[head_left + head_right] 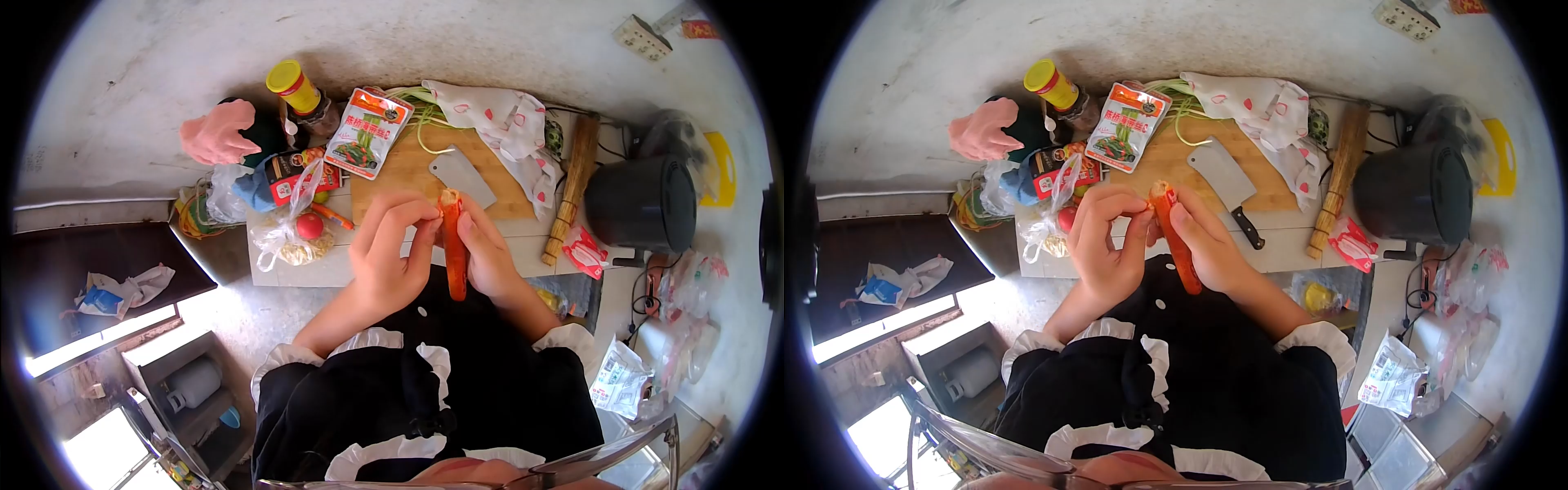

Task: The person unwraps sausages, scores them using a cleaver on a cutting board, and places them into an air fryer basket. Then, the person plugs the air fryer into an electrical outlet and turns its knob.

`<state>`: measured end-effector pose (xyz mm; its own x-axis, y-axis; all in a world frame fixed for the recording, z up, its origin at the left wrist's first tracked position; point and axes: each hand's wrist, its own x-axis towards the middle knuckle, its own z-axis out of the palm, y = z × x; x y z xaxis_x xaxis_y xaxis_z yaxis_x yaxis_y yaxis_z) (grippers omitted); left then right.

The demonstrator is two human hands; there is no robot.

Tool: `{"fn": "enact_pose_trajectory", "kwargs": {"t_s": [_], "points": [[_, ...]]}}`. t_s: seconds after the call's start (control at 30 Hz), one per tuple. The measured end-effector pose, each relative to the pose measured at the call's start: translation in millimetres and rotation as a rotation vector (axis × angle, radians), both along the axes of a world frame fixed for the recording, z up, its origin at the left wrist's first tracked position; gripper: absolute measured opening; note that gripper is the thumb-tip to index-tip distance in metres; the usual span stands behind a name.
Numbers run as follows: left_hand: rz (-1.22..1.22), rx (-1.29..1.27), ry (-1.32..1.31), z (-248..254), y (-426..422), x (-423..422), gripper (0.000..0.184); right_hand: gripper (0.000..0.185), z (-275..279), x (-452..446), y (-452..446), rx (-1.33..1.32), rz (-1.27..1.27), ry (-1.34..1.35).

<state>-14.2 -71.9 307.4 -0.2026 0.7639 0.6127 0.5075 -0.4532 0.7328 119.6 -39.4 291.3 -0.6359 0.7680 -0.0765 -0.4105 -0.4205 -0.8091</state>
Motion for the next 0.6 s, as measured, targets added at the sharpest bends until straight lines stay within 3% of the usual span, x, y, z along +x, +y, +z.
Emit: {"fn": "enact_pose_trajectory", "kwargs": {"t_s": [0.13, 0.43, 0.6], "points": [[0.039, -0.037, -0.034, 0.5, 0.7, 3.8, 0.020, 0.040, -15.8, 0.8, 5.6, -0.030, -0.003, 0.052], [0.086, 0.198, 0.126, -34.3, 18.6, 2.0, 0.024, 0.034, -35.2, -14.4, -2.5, -0.210, -0.205, 0.073], [0.066, 0.120, 0.092, -39.1, 16.2, 4.6, 0.024, 0.037, -49.9, -17.4, -3.4, -0.276, -0.264, 0.096]]}}
